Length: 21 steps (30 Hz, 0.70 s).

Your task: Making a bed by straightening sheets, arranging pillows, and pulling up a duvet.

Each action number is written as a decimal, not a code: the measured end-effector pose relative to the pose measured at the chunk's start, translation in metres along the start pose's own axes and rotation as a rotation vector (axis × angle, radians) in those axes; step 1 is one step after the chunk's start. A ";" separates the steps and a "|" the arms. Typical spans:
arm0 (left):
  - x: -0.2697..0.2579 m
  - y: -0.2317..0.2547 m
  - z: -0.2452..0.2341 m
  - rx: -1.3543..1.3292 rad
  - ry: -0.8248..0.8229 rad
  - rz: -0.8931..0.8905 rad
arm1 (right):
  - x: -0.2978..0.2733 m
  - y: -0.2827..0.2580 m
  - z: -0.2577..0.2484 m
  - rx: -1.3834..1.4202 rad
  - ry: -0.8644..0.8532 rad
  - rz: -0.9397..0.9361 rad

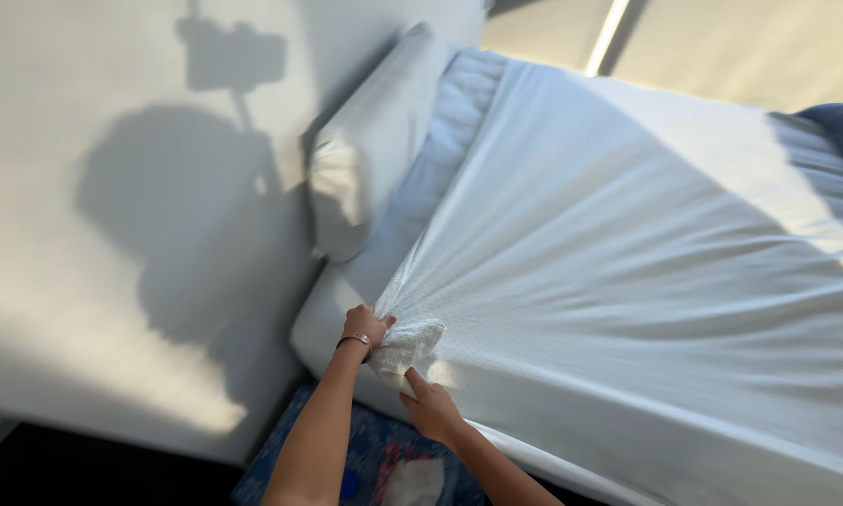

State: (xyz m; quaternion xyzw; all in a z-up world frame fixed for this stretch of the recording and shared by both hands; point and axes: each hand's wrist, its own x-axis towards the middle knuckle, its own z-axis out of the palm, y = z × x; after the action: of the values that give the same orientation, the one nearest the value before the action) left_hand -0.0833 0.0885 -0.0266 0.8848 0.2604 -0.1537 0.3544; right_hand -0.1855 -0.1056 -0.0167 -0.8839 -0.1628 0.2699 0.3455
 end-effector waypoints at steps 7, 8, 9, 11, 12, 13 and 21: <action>-0.024 -0.109 0.012 -0.097 0.018 0.021 | -0.027 -0.013 0.087 -0.019 -0.058 -0.019; -0.024 -0.108 0.017 -0.076 -0.014 0.035 | -0.030 -0.006 0.092 -0.051 -0.076 -0.001; -0.018 -0.111 0.023 -0.085 -0.020 0.046 | -0.033 -0.004 0.091 -0.061 -0.067 0.006; -0.004 -0.110 0.036 -0.010 0.036 0.122 | -0.038 0.000 0.089 -0.046 -0.063 0.037; -0.001 -0.114 0.034 0.000 0.028 0.140 | -0.042 0.005 0.090 -0.038 -0.046 0.046; 0.002 -0.117 0.032 0.039 0.052 0.152 | -0.046 0.010 0.090 -0.024 -0.076 0.031; -0.016 -0.117 -0.032 0.160 0.106 0.074 | -0.100 0.075 0.087 -0.109 -0.157 0.193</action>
State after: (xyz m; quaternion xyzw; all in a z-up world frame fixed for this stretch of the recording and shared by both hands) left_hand -0.1599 0.1769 -0.0613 0.9263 0.2330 -0.1138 0.2735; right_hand -0.3094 -0.1602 -0.0858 -0.8891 -0.1178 0.3608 0.2559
